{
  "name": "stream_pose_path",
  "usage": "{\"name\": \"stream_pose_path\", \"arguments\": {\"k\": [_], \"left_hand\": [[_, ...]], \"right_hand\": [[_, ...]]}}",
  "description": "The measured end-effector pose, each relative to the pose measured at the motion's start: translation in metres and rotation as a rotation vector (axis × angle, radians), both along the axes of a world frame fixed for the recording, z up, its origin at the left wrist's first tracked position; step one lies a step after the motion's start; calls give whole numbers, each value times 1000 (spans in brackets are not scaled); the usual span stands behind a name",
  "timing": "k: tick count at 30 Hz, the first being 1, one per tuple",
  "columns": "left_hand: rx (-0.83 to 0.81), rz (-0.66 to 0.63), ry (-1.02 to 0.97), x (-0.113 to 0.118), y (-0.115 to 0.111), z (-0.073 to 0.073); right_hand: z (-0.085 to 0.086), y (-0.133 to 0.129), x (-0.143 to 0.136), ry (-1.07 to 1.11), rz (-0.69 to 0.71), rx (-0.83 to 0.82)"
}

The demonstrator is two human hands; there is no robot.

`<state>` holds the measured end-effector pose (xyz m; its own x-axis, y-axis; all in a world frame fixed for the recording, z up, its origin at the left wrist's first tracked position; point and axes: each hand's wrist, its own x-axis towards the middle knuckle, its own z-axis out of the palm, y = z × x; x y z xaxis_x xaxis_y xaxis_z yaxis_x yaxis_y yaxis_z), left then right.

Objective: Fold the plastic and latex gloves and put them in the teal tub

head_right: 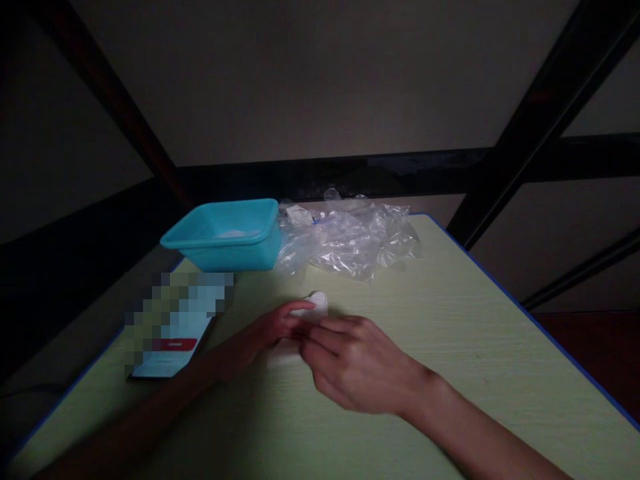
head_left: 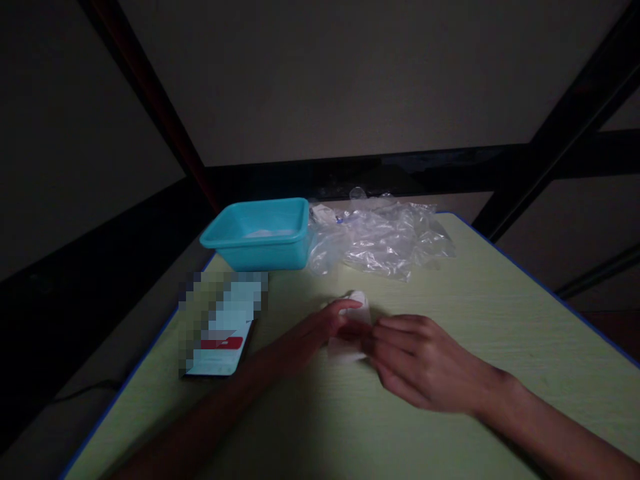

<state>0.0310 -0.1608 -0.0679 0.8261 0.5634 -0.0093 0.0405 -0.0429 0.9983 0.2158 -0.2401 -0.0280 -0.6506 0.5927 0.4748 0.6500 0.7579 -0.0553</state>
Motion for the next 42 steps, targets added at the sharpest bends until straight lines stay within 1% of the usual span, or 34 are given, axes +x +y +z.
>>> {"name": "stream_pose_path", "arguments": {"k": [2, 5, 8, 11, 14, 16, 19, 22, 25, 26, 28, 30, 32, 34, 36, 37, 39, 40, 42], "left_hand": [[-29, -6, 1, -1, 2, 1], [-51, -14, -42, -2, 5, 5], [-76, 29, -26, 3, 5, 7], [-67, 148, 87, 9, 4, 5], [4, 263, 144, 13, 4, 2], [41, 306, 147, 14, 4, 0], [50, 355, 145, 16, 4, -1], [-34, 407, 121, 19, 3, 0], [-139, 474, 62, 22, -1, 3], [-147, 498, 55, 23, -3, 4], [-112, 544, 69, 25, -6, 4], [-26, 595, 98, 25, -9, 4], [105, 653, 136, 24, -10, 3], [298, 705, 188, 21, -11, 2], [544, 693, 219, 18, -12, 2], [671, 648, 225, 17, -12, 2], [889, 496, 252, 16, -15, 2], [970, 408, 281, 16, -16, 1], [1079, 248, 365, 17, -19, 0]], "right_hand": [[-1, 5, 3, 115, -92, -166], [-5, 15, 4, 350, -217, -443], [-11, 24, 3, 567, -291, -623], [-17, 31, 3, 763, -292, -764], [-23, 34, 4, 888, -243, -894], [-25, 35, 5, 907, -229, -926], [-26, 35, 5, 902, -267, -923], [-26, 36, 3, 924, -333, -948], [-27, 37, 2, 940, -386, -933], [-28, 37, 1, 940, -396, -917], [-30, 38, 1, 927, -406, -880], [-32, 38, 1, 908, -412, -847], [-33, 39, 1, 891, -420, -823], [-34, 39, 1, 864, -428, -792], [-34, 38, 1, 807, -433, -740], [-34, 38, 1, 767, -437, -706], [-33, 37, 0, 680, -454, -631], [-32, 37, -1, 638, -467, -593], [-31, 37, -1, 572, -487, -529]]}}
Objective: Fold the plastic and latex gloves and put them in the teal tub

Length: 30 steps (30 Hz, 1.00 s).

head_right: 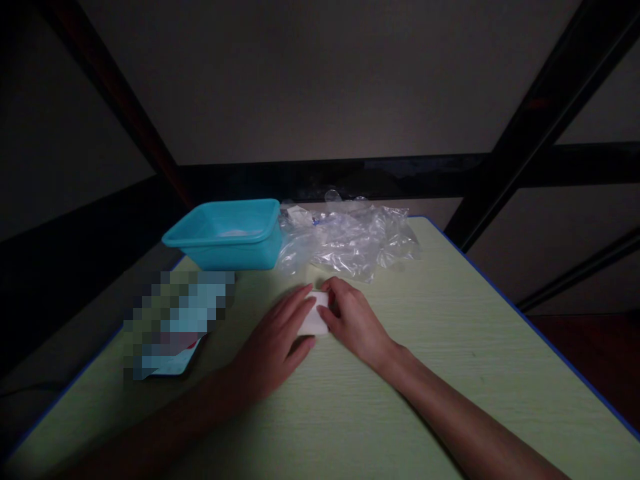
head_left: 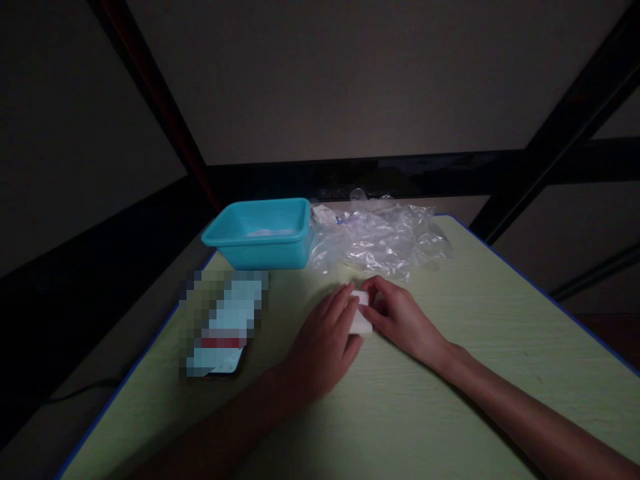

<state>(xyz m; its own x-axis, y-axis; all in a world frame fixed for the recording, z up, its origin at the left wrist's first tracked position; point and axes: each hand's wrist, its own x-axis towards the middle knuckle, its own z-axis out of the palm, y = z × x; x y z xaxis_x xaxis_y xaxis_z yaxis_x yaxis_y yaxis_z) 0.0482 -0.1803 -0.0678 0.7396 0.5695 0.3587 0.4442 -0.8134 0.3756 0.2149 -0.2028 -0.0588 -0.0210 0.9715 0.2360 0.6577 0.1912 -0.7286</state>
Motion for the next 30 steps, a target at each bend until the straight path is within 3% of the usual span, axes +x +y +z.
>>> {"name": "stream_pose_path", "arguments": {"k": [4, 15, 19, 23, 30], "left_hand": [[32, -64, 202, 2, -4, -2], [-55, -42, 318, 3, -5, 5], [-65, -48, 291, 4, -3, 6], [-59, -51, 267, 4, -2, 3], [-50, -99, 251, 0, -1, 0]], "right_hand": [[1, 1, 4, -70, -31, 66], [8, 2, 19, -158, -27, 138], [16, 3, 18, -189, 110, 161], [22, 1, 15, -160, 259, 69], [16, -3, 21, -193, 290, 32]]}}
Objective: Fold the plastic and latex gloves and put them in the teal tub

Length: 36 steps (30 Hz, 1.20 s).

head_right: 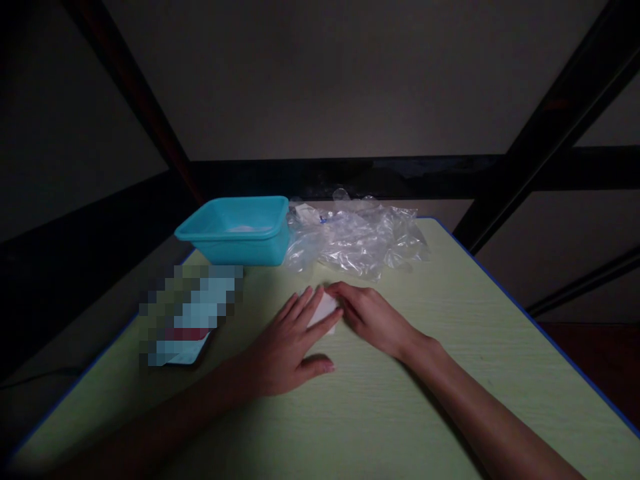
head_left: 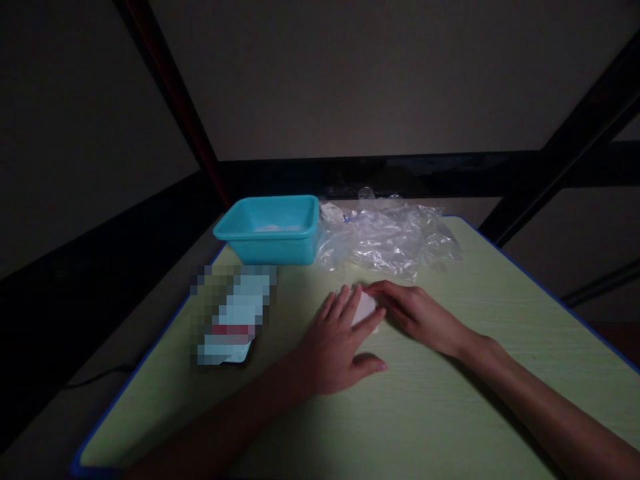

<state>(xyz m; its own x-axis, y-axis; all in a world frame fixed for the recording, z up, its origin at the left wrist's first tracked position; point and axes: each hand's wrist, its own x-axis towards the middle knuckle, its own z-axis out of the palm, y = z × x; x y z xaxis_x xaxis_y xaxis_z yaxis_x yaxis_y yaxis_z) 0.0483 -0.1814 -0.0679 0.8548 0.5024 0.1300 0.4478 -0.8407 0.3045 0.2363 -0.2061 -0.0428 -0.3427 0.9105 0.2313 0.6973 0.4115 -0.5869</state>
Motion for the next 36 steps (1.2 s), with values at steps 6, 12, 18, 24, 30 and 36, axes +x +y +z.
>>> {"name": "stream_pose_path", "arguments": {"k": [6, 12, 18, 24, 30, 36], "left_hand": [[-1, 6, 33, 1, 0, 2], [17, -1, 13, -1, -1, 1], [-12, 29, -127, -3, 1, 5], [98, 103, -532, -6, 6, 3], [178, 63, -618, -5, 11, 0], [140, 31, -404, -2, 12, -3]], "right_hand": [[-3, 4, -2, -215, 45, 109], [-6, 1, -7, -37, -79, 42], [-17, 4, -2, 177, -160, 123], [-11, -1, -6, 127, -184, 261], [-6, -6, -6, 43, -77, 371], [-10, -2, -5, -46, 14, 325]]}}
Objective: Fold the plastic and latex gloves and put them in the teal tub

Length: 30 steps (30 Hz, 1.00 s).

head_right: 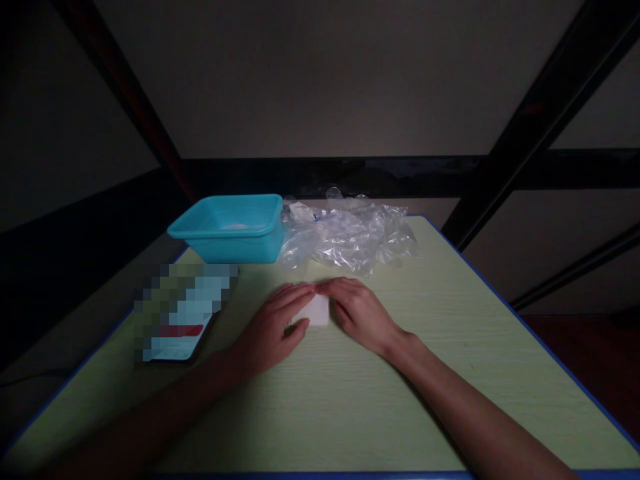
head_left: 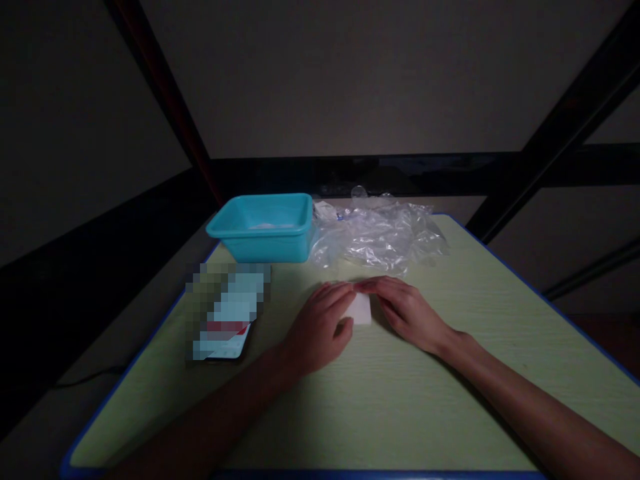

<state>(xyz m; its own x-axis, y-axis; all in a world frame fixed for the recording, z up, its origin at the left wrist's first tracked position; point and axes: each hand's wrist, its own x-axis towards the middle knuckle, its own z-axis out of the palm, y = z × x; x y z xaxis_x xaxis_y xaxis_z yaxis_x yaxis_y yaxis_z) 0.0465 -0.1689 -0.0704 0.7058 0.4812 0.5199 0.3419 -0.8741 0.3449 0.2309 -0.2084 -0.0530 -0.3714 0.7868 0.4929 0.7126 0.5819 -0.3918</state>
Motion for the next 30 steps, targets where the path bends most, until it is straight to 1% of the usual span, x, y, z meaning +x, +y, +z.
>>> {"name": "stream_pose_path", "arguments": {"k": [6, 9, 15, 17, 22, 24, 26, 28, 30], "left_hand": [[-29, 2, 129, 0, -1, 0], [0, 14, 161, 1, -1, 1], [102, 43, 212, 3, -1, -1], [140, 52, 226, 3, 0, -2], [194, 57, 186, 6, 3, -9], [168, 54, 147, 7, 5, -10], [87, 41, 95, 7, 6, -8], [-40, 27, 21, 7, 5, -2], [-210, 8, -65, 6, 2, 6]], "right_hand": [[0, 3, 1, -15, -5, -155], [3, 4, 2, 18, -29, -223], [1, 9, 7, 70, -68, -284], [0, 9, 9, 63, -48, -297], [3, 6, 12, 12, 89, -283], [3, 6, 10, -21, 97, -259], [2, 6, 7, -25, 72, -235], [0, 7, 4, 4, 53, -214], [0, 8, 3, 72, 42, -199]]}}
